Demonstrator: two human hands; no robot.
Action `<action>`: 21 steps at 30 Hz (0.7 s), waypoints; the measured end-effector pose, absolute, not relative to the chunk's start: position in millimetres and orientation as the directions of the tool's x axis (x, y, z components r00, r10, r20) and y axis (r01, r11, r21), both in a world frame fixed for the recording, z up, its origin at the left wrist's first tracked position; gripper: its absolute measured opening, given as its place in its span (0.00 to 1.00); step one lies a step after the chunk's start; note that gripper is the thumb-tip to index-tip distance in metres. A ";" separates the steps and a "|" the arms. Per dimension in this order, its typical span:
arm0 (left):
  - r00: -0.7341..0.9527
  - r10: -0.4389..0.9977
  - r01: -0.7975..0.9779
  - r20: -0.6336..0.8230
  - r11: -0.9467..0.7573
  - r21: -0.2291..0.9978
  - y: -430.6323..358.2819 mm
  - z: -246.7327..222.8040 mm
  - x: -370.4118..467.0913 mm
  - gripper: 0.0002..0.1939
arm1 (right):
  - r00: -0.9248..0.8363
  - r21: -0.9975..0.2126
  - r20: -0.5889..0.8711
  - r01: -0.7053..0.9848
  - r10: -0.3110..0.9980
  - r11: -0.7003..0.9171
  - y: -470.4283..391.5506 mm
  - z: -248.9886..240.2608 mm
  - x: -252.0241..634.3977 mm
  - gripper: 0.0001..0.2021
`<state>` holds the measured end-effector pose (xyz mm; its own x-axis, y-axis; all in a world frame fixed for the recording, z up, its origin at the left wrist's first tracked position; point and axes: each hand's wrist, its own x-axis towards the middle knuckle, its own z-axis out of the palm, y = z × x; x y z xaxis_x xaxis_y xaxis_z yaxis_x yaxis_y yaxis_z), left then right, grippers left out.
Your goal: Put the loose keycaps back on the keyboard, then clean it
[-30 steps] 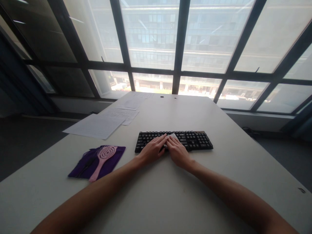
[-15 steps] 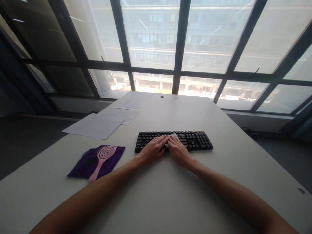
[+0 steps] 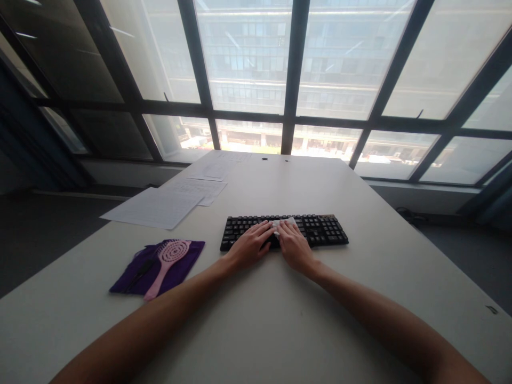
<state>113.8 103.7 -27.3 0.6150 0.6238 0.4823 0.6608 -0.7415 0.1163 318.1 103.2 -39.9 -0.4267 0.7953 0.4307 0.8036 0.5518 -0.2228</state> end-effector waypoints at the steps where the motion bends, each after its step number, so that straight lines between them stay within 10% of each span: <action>1: 0.615 0.626 0.663 0.480 -0.740 0.115 103.8 -27.8 113.7 0.25 | -0.392 -0.229 0.426 0.825 0.816 0.516 105.8 -40.3 320.2 0.24; 21: 0.606 0.625 0.658 0.492 -0.742 0.131 105.0 -30.3 114.3 0.22 | -0.245 -0.281 0.410 0.882 0.878 0.377 136.9 -36.3 342.3 0.23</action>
